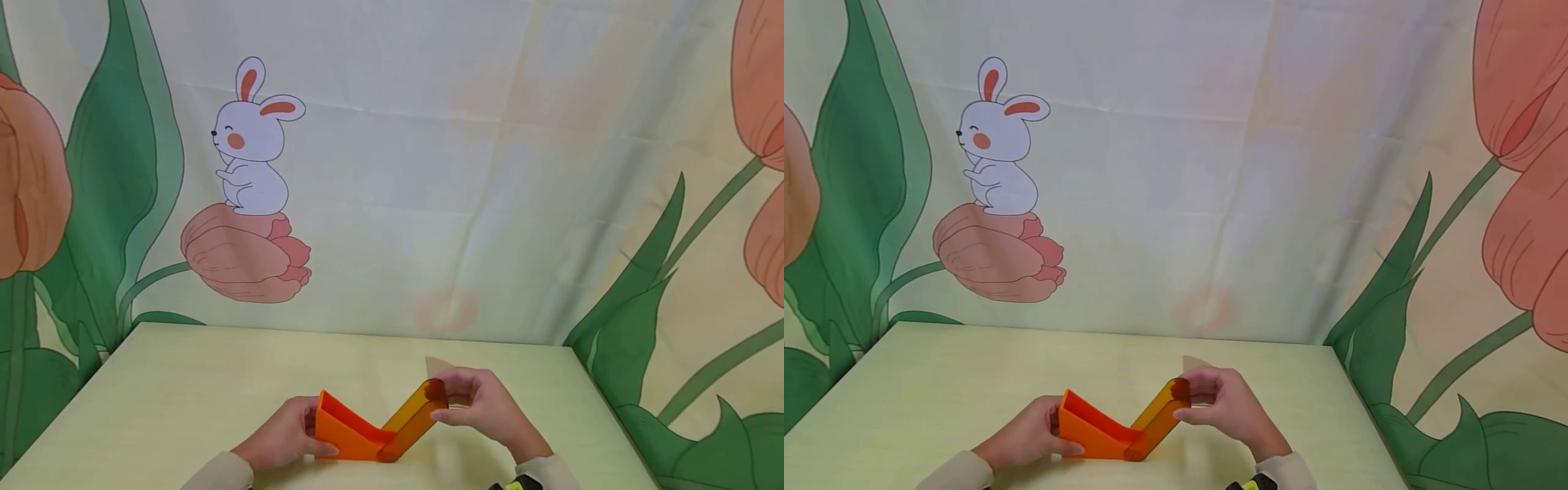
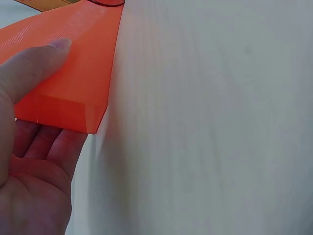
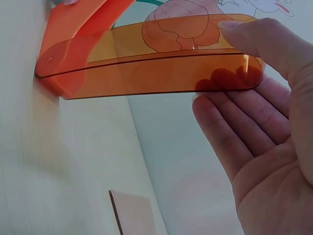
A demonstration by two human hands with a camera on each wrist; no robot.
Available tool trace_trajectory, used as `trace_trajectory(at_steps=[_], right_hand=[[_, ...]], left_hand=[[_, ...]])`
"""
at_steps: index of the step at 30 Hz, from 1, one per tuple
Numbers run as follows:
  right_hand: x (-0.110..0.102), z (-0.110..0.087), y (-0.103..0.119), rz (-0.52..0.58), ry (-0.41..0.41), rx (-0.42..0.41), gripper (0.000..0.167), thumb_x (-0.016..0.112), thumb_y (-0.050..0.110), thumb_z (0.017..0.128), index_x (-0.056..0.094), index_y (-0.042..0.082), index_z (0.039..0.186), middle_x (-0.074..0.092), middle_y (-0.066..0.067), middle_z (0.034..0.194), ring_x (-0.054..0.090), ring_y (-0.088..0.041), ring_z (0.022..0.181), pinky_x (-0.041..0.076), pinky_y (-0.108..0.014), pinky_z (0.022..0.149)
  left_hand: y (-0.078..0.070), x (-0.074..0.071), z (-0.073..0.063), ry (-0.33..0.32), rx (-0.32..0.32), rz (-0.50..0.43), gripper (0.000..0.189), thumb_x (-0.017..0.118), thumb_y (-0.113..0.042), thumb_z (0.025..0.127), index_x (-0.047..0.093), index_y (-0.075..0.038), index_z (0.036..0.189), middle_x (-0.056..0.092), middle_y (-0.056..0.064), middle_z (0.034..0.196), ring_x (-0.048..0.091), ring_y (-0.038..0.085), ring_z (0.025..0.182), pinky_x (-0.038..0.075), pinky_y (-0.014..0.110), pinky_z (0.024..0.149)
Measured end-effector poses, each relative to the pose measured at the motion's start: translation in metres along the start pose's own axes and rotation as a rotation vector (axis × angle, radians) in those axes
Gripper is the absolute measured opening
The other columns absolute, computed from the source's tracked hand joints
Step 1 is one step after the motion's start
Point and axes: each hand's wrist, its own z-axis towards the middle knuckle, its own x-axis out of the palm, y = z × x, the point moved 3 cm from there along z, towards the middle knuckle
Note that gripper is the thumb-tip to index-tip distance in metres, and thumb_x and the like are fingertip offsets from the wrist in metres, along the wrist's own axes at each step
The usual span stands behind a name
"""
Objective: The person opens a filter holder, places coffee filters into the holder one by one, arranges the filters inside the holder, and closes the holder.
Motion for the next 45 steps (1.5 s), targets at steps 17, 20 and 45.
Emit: trace_trajectory(at_steps=[17, 20, 45], right_hand=[[-0.007, -0.013, -0.014, 0.112, 0.012, 0.066, 0.05, 0.087, 0.015, 0.082, 0.067, -0.001, 0.125, 0.072, -0.02, 0.122, 0.074, -0.027, 0.103, 0.06, -0.029, 0.091], [-0.008, -0.015, -0.017, 0.123, 0.008, 0.082, 0.049, 0.087, 0.014, 0.082, 0.067, -0.001, 0.125, 0.073, -0.019, 0.123, 0.073, -0.027, 0.104, 0.06, -0.028, 0.091], [-0.028, -0.01, -0.034, 0.112, 0.076, 0.127, 0.049, 0.074, 0.023, 0.096, 0.061, 0.002, 0.138, 0.07, -0.014, 0.132, 0.07, -0.019, 0.113, 0.057, -0.027, 0.097]], left_hand=[[-0.004, -0.001, -0.003, 0.01, 0.01, -0.004, 0.048, 0.09, -0.014, 0.077, 0.07, -0.016, 0.122, 0.075, -0.001, 0.116, 0.068, 0.02, 0.101, 0.058, 0.038, 0.097], [-0.004, -0.001, -0.003, 0.008, 0.005, 0.003, 0.049, 0.09, -0.014, 0.077, 0.07, -0.016, 0.122, 0.074, -0.001, 0.117, 0.068, 0.019, 0.101, 0.058, 0.04, 0.098], [-0.001, -0.002, -0.001, 0.014, -0.024, 0.022, 0.049, 0.09, -0.017, 0.078, 0.069, -0.015, 0.122, 0.074, -0.002, 0.117, 0.067, 0.018, 0.1, 0.057, 0.039, 0.099]])
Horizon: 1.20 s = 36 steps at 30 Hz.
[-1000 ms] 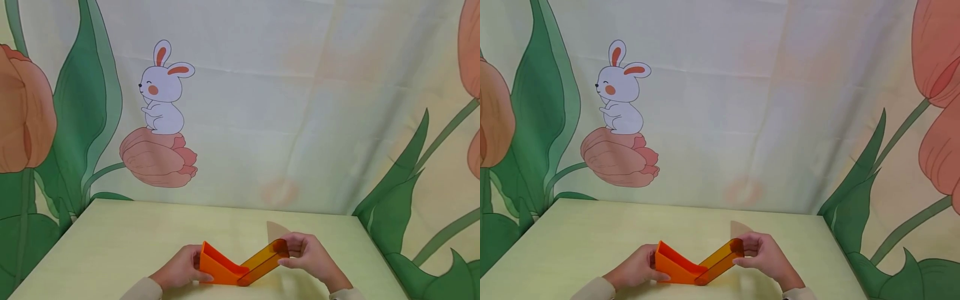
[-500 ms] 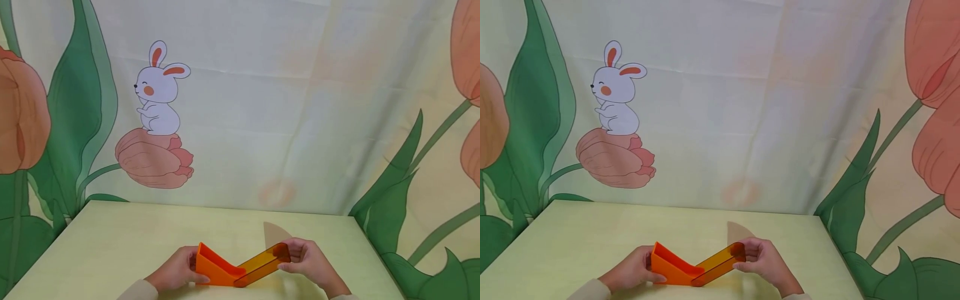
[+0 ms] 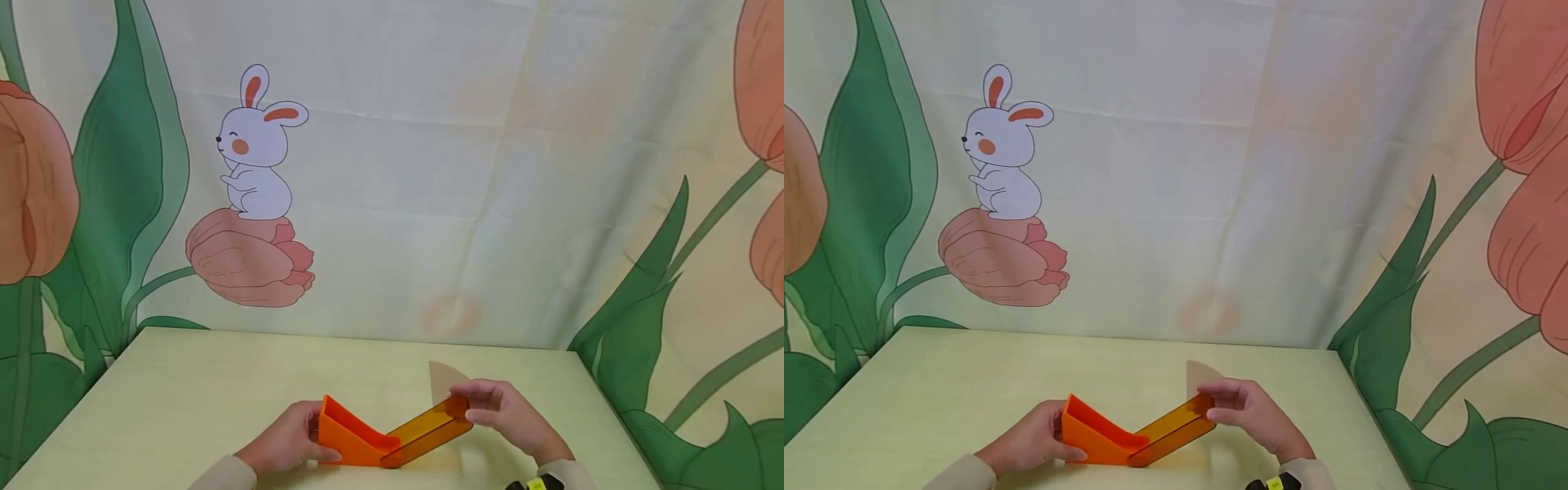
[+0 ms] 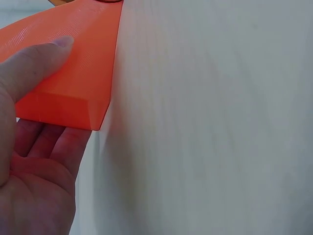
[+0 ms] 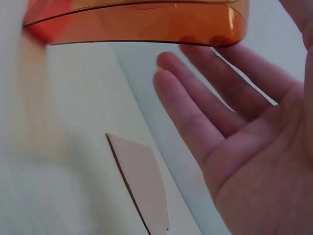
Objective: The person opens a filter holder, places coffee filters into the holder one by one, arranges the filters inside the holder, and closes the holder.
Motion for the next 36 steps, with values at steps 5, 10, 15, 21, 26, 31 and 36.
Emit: trace_trajectory(at_steps=[5, 10, 15, 21, 26, 31, 36], right_hand=[[-0.015, 0.022, -0.009, -0.037, -0.187, 0.042, 0.043, 0.068, 0.036, 0.099, 0.068, 0.007, 0.129, 0.073, -0.014, 0.124, 0.072, -0.026, 0.11, 0.059, -0.035, 0.096], [-0.023, 0.049, -0.023, -0.254, -0.385, 0.067, 0.025, 0.075, 0.027, 0.095, 0.076, 0.009, 0.113, 0.076, -0.006, 0.106, 0.072, -0.027, 0.095, 0.061, -0.031, 0.084], [-0.025, 0.067, -0.033, -0.454, -0.519, 0.131, 0.02, 0.081, 0.019, 0.089, 0.077, 0.008, 0.106, 0.075, -0.001, 0.097, 0.066, -0.017, 0.086, 0.06, -0.033, 0.082], [-0.025, 0.083, -0.046, -0.504, -0.482, 0.228, 0.023, 0.081, 0.016, 0.088, 0.075, 0.006, 0.108, 0.071, -0.004, 0.099, 0.062, -0.02, 0.089, 0.06, -0.037, 0.085], [-0.027, 0.095, -0.057, -0.537, -0.447, 0.258, 0.031, 0.083, 0.016, 0.084, 0.072, 0.004, 0.111, 0.069, -0.008, 0.104, 0.06, -0.023, 0.092, 0.058, -0.042, 0.091], [-0.028, 0.101, -0.064, -0.542, -0.452, 0.296, 0.041, 0.083, 0.017, 0.079, 0.07, 0.003, 0.116, 0.069, -0.01, 0.11, 0.06, -0.025, 0.095, 0.059, -0.046, 0.094], [-0.028, 0.105, -0.066, -0.534, -0.462, 0.328, 0.049, 0.082, 0.015, 0.077, 0.067, 0.001, 0.121, 0.068, -0.013, 0.117, 0.061, -0.028, 0.098, 0.059, -0.049, 0.095]], left_hand=[[-0.002, 0.0, -0.001, 0.003, 0.003, -0.003, 0.05, 0.09, -0.018, 0.078, 0.069, -0.015, 0.123, 0.074, -0.002, 0.117, 0.067, 0.019, 0.101, 0.057, 0.042, 0.1], [-0.002, -0.001, -0.002, 0.011, 0.004, -0.02, 0.048, 0.089, -0.019, 0.078, 0.07, -0.017, 0.122, 0.074, -0.002, 0.117, 0.067, 0.02, 0.102, 0.056, 0.042, 0.101], [-0.003, -0.001, -0.002, 0.008, 0.005, -0.014, 0.048, 0.089, -0.021, 0.079, 0.069, -0.017, 0.123, 0.074, -0.003, 0.118, 0.067, 0.02, 0.102, 0.056, 0.044, 0.102], [-0.002, -0.002, -0.002, 0.002, 0.004, -0.005, 0.049, 0.09, -0.021, 0.078, 0.069, -0.017, 0.123, 0.074, -0.003, 0.117, 0.067, 0.02, 0.102, 0.056, 0.044, 0.101], [-0.001, -0.002, -0.002, 0.003, -0.001, -0.007, 0.049, 0.09, -0.021, 0.078, 0.069, -0.018, 0.123, 0.074, -0.003, 0.117, 0.067, 0.02, 0.102, 0.056, 0.045, 0.101], [0.0, -0.001, -0.001, 0.008, 0.003, -0.008, 0.049, 0.089, -0.021, 0.079, 0.069, -0.018, 0.123, 0.074, -0.003, 0.118, 0.067, 0.02, 0.102, 0.056, 0.044, 0.101], [0.0, 0.0, 0.0, 0.013, 0.002, -0.014, 0.048, 0.089, -0.021, 0.079, 0.069, -0.017, 0.123, 0.074, -0.003, 0.118, 0.068, 0.019, 0.102, 0.056, 0.044, 0.101]])
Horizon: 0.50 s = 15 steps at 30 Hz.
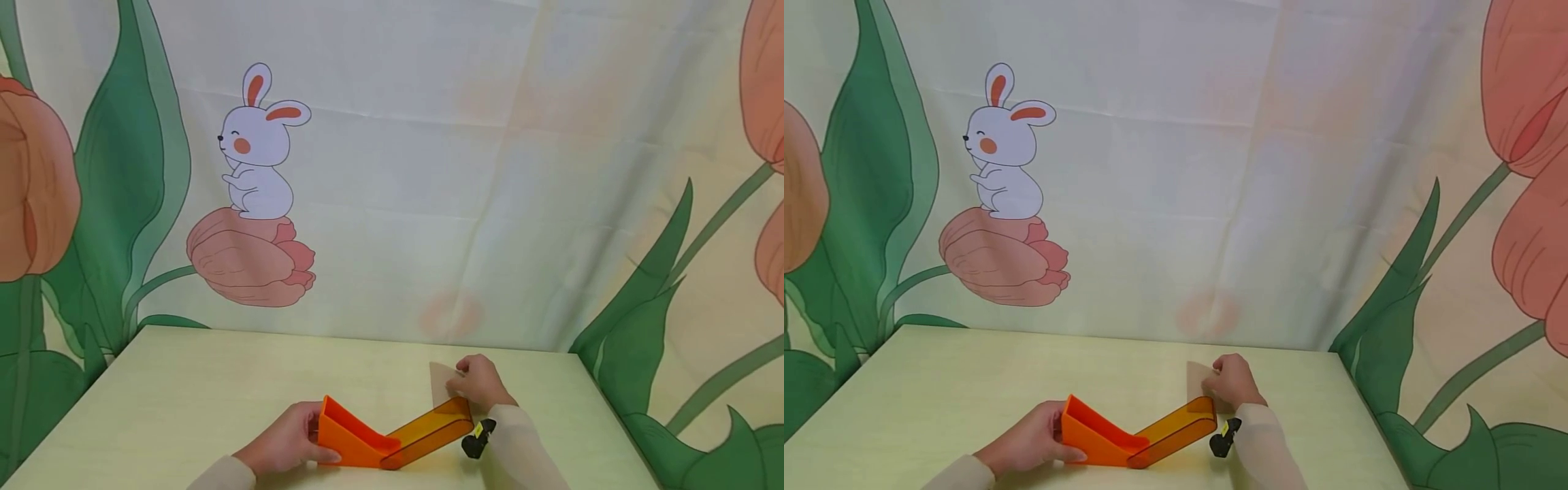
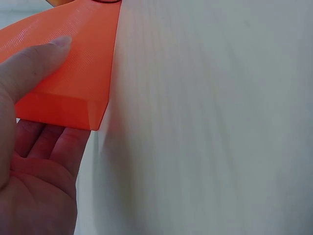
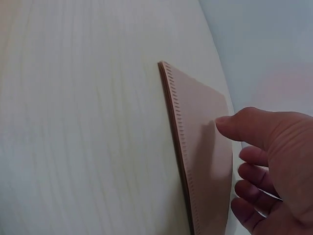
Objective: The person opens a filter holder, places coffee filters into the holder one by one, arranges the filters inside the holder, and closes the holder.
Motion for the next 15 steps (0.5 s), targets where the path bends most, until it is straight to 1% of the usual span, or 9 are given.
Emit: trace_trajectory(at_steps=[3, 6, 10, 15], right_hand=[[0.0011, 0.0006, 0.0023, -0.014, 0.002, 0.011, 0.051, 0.082, 0.014, 0.078, 0.066, 0.0, 0.123, 0.067, -0.015, 0.118, 0.061, -0.029, 0.098, 0.059, -0.05, 0.094], [0.0015, 0.0007, 0.0043, -0.053, 0.001, 0.016, 0.05, 0.081, 0.015, 0.078, 0.065, -0.001, 0.122, 0.067, -0.015, 0.115, 0.06, -0.029, 0.096, 0.06, -0.049, 0.093], [0.0015, 0.0012, 0.0058, -0.096, -0.005, 0.008, 0.044, 0.081, 0.015, 0.078, 0.066, -0.001, 0.117, 0.067, -0.014, 0.108, 0.059, -0.028, 0.093, 0.06, -0.046, 0.09], [0.001, 0.0015, 0.0062, -0.109, -0.01, -0.022, 0.037, 0.08, 0.016, 0.077, 0.067, -0.001, 0.108, 0.067, -0.013, 0.104, 0.059, -0.027, 0.09, 0.059, -0.045, 0.087]], left_hand=[[0.0001, 0.0001, -0.0004, 0.001, 0.002, -0.007, 0.048, 0.089, -0.02, 0.079, 0.069, -0.018, 0.123, 0.074, -0.002, 0.118, 0.068, 0.02, 0.103, 0.056, 0.044, 0.101], [-0.0006, 0.0004, -0.001, 0.001, 0.002, -0.011, 0.047, 0.089, -0.019, 0.079, 0.069, -0.018, 0.123, 0.074, -0.002, 0.118, 0.068, 0.02, 0.103, 0.056, 0.043, 0.101], [-0.0023, 0.0007, -0.002, -0.003, 0.007, -0.006, 0.048, 0.089, -0.017, 0.079, 0.07, -0.016, 0.122, 0.074, -0.001, 0.117, 0.068, 0.019, 0.102, 0.057, 0.043, 0.1], [-0.0037, 0.001, -0.0033, -0.003, 0.022, -0.011, 0.047, 0.089, -0.014, 0.078, 0.07, -0.015, 0.122, 0.075, -0.001, 0.117, 0.068, 0.019, 0.102, 0.057, 0.042, 0.099]])
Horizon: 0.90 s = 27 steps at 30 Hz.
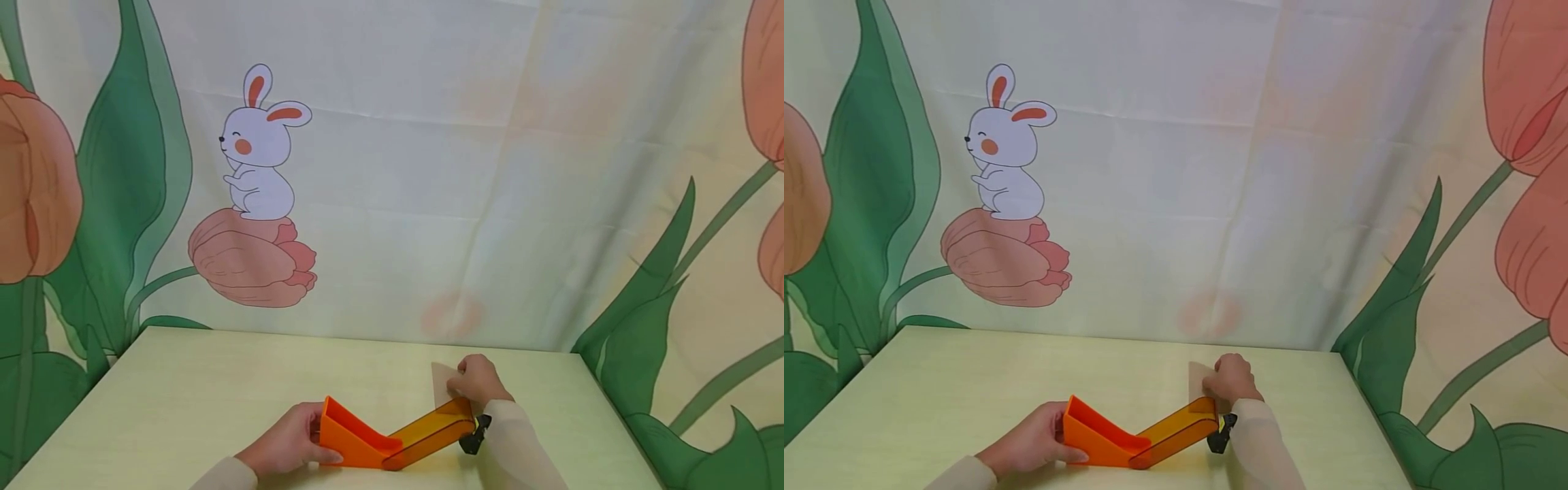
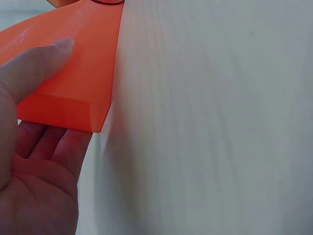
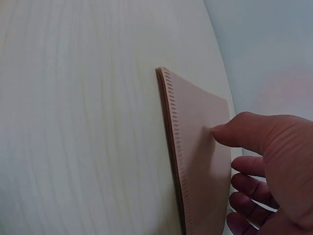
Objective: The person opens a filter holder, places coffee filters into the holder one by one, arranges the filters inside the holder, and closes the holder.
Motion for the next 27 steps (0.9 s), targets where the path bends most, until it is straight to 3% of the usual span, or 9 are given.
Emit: trace_trajectory(at_steps=[17, 27], right_hand=[[0.0019, 0.0026, -0.0003, 0.009, 0.01, 0.031, 0.038, 0.08, 0.015, 0.08, 0.065, -0.001, 0.111, 0.067, -0.013, 0.105, 0.059, -0.027, 0.091, 0.059, -0.046, 0.09], [0.0013, 0.0008, 0.0017, 0.032, 0.02, 0.047, 0.037, 0.08, 0.014, 0.081, 0.067, 0.001, 0.113, 0.068, -0.012, 0.108, 0.059, -0.028, 0.094, 0.058, -0.047, 0.093]], left_hand=[[0.0006, -0.0005, -0.0004, 0.004, -0.001, -0.002, 0.048, 0.089, -0.015, 0.079, 0.069, -0.015, 0.122, 0.075, 0.0, 0.117, 0.068, 0.019, 0.102, 0.057, 0.043, 0.1], [0.0032, -0.0006, 0.0007, -0.005, -0.035, -0.003, 0.049, 0.089, -0.015, 0.079, 0.068, -0.014, 0.124, 0.074, -0.001, 0.117, 0.067, 0.019, 0.101, 0.057, 0.044, 0.101]])
